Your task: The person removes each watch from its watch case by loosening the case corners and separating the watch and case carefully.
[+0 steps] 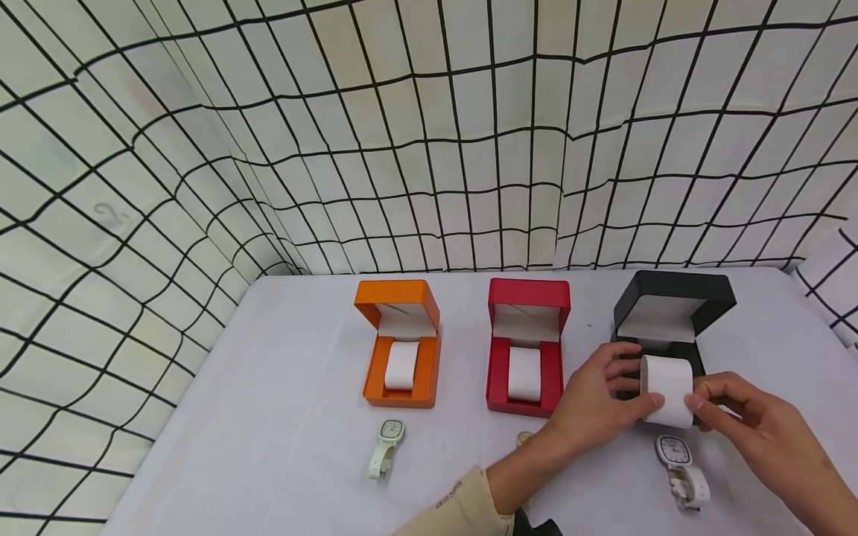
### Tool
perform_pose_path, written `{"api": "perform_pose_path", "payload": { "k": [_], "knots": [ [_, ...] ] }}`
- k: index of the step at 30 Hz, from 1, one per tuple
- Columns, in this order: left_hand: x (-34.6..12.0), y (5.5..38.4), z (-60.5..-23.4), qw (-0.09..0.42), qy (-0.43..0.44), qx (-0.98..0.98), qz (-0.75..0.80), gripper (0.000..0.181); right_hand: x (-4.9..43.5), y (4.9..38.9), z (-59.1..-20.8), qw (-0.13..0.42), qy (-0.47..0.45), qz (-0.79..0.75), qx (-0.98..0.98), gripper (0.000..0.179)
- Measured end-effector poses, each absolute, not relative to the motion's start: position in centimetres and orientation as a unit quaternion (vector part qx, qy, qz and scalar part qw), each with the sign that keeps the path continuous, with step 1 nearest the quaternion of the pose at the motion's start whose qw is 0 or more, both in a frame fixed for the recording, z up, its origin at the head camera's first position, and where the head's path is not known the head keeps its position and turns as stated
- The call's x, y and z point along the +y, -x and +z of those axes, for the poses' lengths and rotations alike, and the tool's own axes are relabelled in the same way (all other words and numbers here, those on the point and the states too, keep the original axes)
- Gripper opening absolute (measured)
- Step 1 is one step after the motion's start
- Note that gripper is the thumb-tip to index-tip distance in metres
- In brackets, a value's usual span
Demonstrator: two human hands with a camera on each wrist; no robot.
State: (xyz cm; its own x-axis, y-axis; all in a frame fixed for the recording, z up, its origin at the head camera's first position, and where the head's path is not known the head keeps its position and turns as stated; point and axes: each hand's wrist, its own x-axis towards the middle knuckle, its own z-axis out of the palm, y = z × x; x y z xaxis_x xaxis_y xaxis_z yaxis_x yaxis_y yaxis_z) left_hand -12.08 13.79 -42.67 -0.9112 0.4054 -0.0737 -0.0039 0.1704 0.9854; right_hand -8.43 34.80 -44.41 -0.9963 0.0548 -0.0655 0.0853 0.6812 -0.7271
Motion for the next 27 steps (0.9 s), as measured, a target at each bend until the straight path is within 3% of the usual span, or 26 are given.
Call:
{"api": "perform_pose_path", "payload": {
  "k": [19,27],
  "knots": [
    [13.87,11.53,-42.68,0.103,-0.188,0.836,0.506,0.053,34.57,9.14,-44.13,0.014,-0.086,-0.415,0.905,0.028],
    [14.15,11.36,-42.75,0.096,-0.201,0.825,0.520,0.056,34.84,9.26,-44.47,0.011,-0.084,-0.422,0.903,0.029]
  ]
}}
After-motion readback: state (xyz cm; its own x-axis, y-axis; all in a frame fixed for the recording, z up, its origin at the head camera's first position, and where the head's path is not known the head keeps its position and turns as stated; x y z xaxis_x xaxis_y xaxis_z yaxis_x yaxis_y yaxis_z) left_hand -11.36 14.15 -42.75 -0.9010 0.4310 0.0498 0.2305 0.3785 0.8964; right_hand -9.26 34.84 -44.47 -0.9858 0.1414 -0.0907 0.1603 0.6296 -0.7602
